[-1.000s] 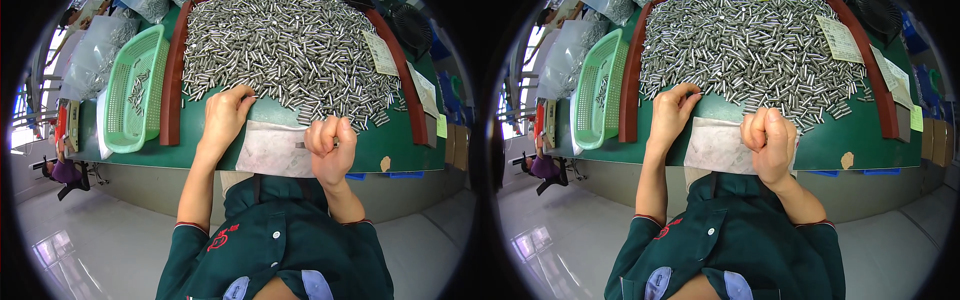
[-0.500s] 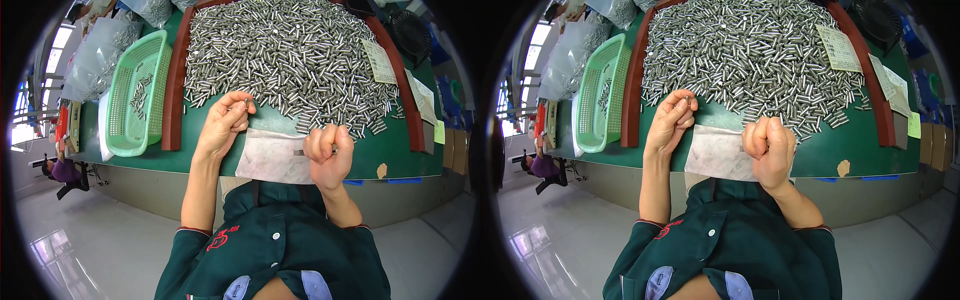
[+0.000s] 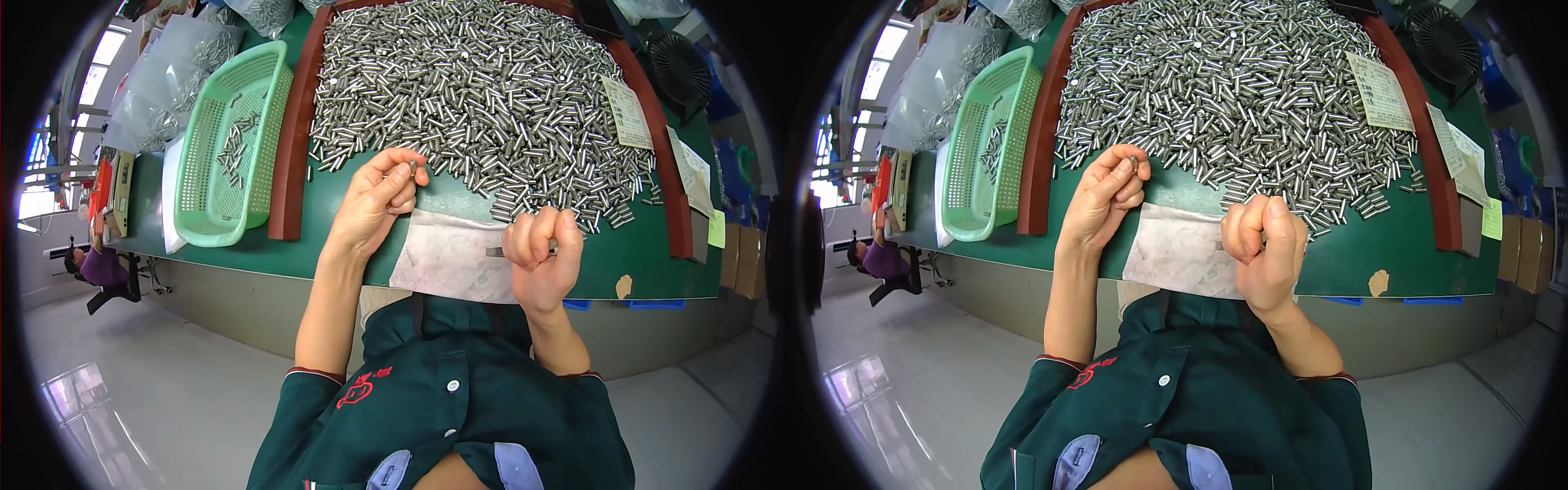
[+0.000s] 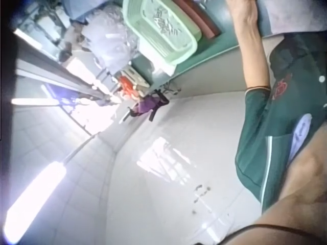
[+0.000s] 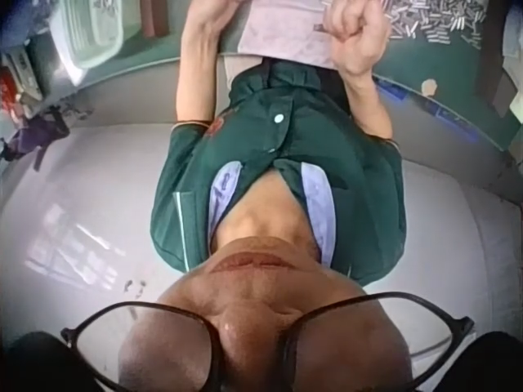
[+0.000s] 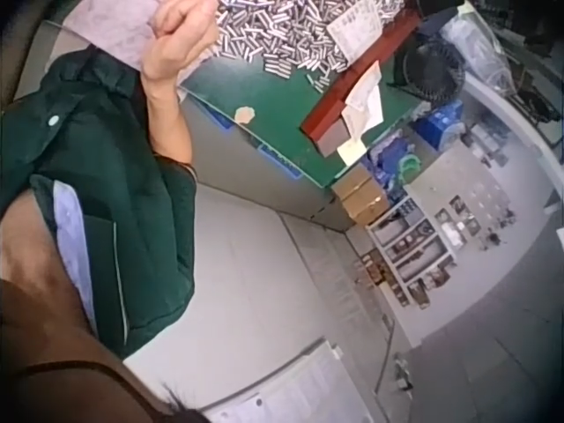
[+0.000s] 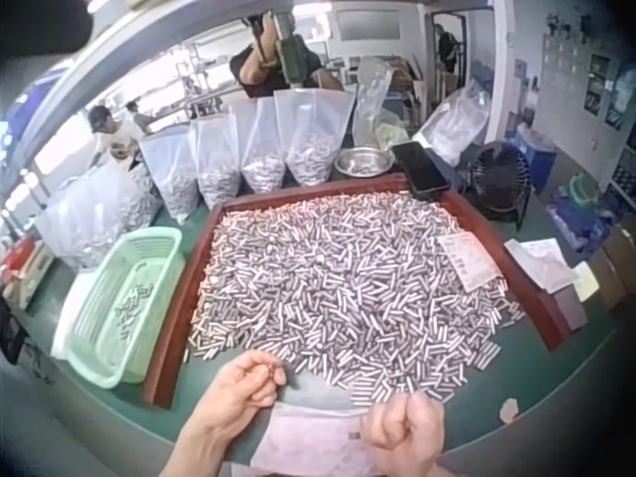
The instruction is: The recorder is scraping or deburring small metal cylindrical parts using a hand tool at a workbench.
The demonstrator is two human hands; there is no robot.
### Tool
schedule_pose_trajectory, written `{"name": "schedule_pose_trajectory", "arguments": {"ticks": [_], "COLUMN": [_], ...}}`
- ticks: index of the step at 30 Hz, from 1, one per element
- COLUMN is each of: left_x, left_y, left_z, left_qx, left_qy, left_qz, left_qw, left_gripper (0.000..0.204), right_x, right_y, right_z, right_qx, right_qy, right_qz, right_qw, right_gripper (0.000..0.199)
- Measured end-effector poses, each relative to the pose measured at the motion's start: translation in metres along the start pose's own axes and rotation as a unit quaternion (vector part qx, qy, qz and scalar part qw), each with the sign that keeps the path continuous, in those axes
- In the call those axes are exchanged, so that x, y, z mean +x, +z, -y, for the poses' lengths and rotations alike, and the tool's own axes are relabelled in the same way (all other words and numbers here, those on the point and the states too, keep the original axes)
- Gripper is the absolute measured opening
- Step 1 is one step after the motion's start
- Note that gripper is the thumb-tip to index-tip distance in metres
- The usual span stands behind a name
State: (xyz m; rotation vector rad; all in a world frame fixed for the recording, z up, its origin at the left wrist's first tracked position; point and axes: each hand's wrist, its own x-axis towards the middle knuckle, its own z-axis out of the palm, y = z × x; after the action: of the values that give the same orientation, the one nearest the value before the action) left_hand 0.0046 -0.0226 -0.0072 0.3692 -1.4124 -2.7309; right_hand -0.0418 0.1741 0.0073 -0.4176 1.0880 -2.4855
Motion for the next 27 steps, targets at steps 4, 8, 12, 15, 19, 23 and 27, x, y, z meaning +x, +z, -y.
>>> {"name": "schedule_pose_trajectory", "arguments": {"ticks": [4, 8, 12, 15, 19, 23, 27], "left_x": [0.000, 0.001, 0.008, 0.006, 0.012, 0.008, 0.005], "left_y": [0.003, 0.002, 0.021, 0.032, 0.035, 0.034, 0.028], "left_z": [-0.002, -0.002, -0.002, -0.002, 0.008, 0.008, 0.009], "left_qx": [-0.031, 0.010, 0.407, 0.590, 0.651, 0.655, 0.460], "left_qy": [-0.010, 0.009, 0.100, 0.131, 0.172, 0.185, 0.163], "left_qz": [-0.014, -0.037, -0.120, -0.140, -0.146, -0.150, -0.170], "left_qw": [0.999, 0.999, 0.900, 0.784, 0.725, 0.718, 0.856], "left_gripper": [0.018, 0.029, 0.010, 0.014, 0.012, 0.009, 0.008], "right_x": [0.000, 0.001, 0.000, 0.001, 0.001, 0.000, 0.002], "right_y": [0.001, 0.002, 0.000, 0.001, 0.001, 0.002, -0.001], "right_z": [0.000, 0.001, 0.000, -0.001, 0.000, 0.000, 0.001], "right_qx": [-0.002, -0.007, -0.004, -0.002, -0.006, -0.002, -0.003], "right_qy": [0.001, -0.004, -0.004, -0.001, -0.001, 0.001, -0.001], "right_qz": [-0.009, 0.004, 0.000, 0.002, 0.004, 0.007, 0.013], "right_qw": [1.000, 1.000, 1.000, 1.000, 1.000, 1.000, 1.000], "right_gripper": [0.040, 0.040, 0.038, 0.038, 0.038, 0.039, 0.039]}}
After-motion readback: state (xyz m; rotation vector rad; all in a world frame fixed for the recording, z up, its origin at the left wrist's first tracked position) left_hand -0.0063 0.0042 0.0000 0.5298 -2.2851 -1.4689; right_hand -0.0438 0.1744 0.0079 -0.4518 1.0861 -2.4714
